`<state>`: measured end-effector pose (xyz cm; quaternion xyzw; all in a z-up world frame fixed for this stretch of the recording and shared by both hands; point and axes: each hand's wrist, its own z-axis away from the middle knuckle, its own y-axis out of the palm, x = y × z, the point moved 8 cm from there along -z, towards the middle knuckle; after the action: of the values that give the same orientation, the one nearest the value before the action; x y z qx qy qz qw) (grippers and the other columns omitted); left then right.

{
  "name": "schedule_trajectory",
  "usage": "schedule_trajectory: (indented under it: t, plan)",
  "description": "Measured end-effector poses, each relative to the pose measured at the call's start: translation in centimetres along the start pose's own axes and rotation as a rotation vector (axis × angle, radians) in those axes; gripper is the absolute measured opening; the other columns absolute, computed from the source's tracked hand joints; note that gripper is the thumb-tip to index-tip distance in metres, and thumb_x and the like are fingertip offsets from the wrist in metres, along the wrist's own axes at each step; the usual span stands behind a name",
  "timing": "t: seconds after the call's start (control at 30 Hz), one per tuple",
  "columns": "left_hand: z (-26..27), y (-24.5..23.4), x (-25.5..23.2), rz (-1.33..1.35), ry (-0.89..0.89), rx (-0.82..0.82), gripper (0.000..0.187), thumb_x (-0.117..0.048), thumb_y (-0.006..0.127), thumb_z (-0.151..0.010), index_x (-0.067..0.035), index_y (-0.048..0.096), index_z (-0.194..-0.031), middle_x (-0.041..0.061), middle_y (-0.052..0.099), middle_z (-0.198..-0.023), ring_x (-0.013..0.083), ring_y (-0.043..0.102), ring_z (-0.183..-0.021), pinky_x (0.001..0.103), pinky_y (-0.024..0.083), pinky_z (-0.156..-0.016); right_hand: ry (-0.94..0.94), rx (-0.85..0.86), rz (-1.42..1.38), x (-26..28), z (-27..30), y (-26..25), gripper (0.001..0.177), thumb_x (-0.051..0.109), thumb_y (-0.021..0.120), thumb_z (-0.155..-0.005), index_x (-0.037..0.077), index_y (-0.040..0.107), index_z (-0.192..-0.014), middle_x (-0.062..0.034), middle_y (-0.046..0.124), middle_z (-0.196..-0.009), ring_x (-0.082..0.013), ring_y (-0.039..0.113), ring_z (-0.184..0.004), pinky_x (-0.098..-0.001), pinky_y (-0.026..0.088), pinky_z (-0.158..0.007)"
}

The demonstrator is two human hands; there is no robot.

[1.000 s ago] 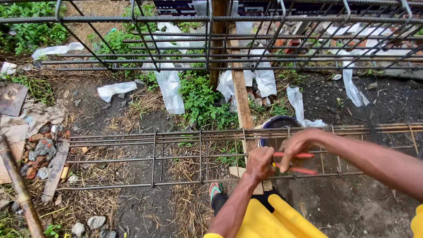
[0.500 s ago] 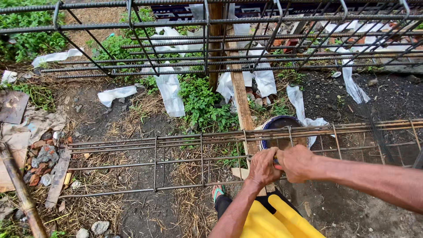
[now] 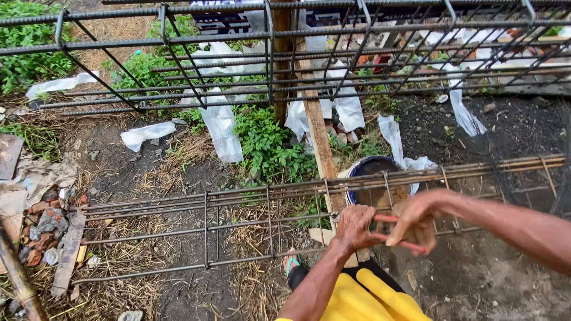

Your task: The person uses pliers to twist wire ties around the intersections of a rebar grid. They repeatedly wrap the wire and twist it to secure the metal bars together.

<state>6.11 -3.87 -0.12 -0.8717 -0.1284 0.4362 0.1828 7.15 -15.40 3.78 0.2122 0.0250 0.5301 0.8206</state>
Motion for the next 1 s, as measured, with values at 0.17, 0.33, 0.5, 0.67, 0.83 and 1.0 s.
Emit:
schedule_trajectory:
  t: [0.17, 0.33, 0.5, 0.67, 0.83, 1.0]
  plan:
    - [0.6, 1.8, 0.8, -0.112, 0.063, 0.026, 0.045, -0.052, 0.063, -0.093, -0.016, 0.041, -0.075, 0.002, 0.046, -0.064, 0.0166, 0.039, -0.055, 0.034, 0.039, -0.059, -0.15, 0.117, -0.734, -0.1, -1.1, 3.4, 0.034, -0.006, 0.057, -0.091, -0.015, 0.054, -0.123, -0.033, 0.068, -0.098, -0.041, 0.07, -0.073, -0.0509, 0.063, -0.069]
    - [0.1, 0.3, 0.2, -0.097, -0.051, -0.025, 0.055, -0.057, 0.071, -0.066, -0.008, 0.051, -0.083, 0.011, 0.05, -0.074, 0.0323, 0.059, -0.072, 0.044, 0.051, -0.066, -0.006, -0.121, -0.439, -0.1, -1.4, 0.0, 0.023, 0.015, 0.064, -0.088, -0.001, 0.062, -0.103, -0.0142, 0.067, -0.079, -0.0245, 0.068, -0.06, -0.0388, 0.065, -0.054]
    - [-2.8, -3.1, -1.1, 0.012, -0.304, 0.158, 0.054, -0.036, 0.074, -0.068, -0.014, 0.058, -0.115, 0.011, 0.06, -0.079, 0.0339, 0.067, -0.078, 0.045, 0.054, -0.071, 0.078, -0.274, 0.237, 0.7, -3.4, -4.2, 0.026, 0.02, 0.064, -0.097, -0.005, 0.064, -0.104, -0.014, 0.07, -0.065, -0.0213, 0.07, -0.042, -0.0333, 0.065, -0.036]
    - [-2.3, -0.6, 0.9, 0.127, -0.447, 0.546, 0.035, -0.039, 0.067, -0.07, -0.014, 0.06, -0.094, 0.014, 0.066, -0.074, 0.0409, 0.067, -0.078, 0.046, 0.051, -0.072, 0.232, -0.644, 1.3, 2.9, -2.8, -3.2, 0.028, 0.03, 0.05, -0.091, 0.011, 0.063, -0.107, -0.0113, 0.07, -0.086, -0.0269, 0.073, -0.079, -0.0449, 0.06, -0.066]
    - [0.9, 6.5, 4.7, -0.023, -0.411, 0.455, 0.029, -0.038, 0.07, -0.065, -0.017, 0.056, -0.079, 0.006, 0.062, -0.064, 0.0337, 0.066, -0.07, 0.043, 0.051, -0.071, 0.146, -0.843, 1.375, 3.2, -0.2, -1.0, 0.022, 0.028, 0.051, -0.094, 0.011, 0.057, -0.107, -0.0065, 0.065, -0.076, -0.0204, 0.069, -0.065, -0.0391, 0.062, -0.056]
    - [-0.4, 4.8, 3.0, -0.135, -0.364, 0.403, 0.02, -0.04, 0.058, -0.079, -0.02, 0.062, -0.083, 0.002, 0.069, -0.072, 0.0287, 0.07, -0.07, 0.043, 0.052, -0.073, 0.337, -0.99, 1.044, 5.1, 6.3, 2.8, 0.029, 0.022, 0.04, -0.092, 0.018, 0.062, -0.111, 0.0011, 0.071, -0.095, -0.0131, 0.073, -0.09, -0.0222, 0.06, -0.082]
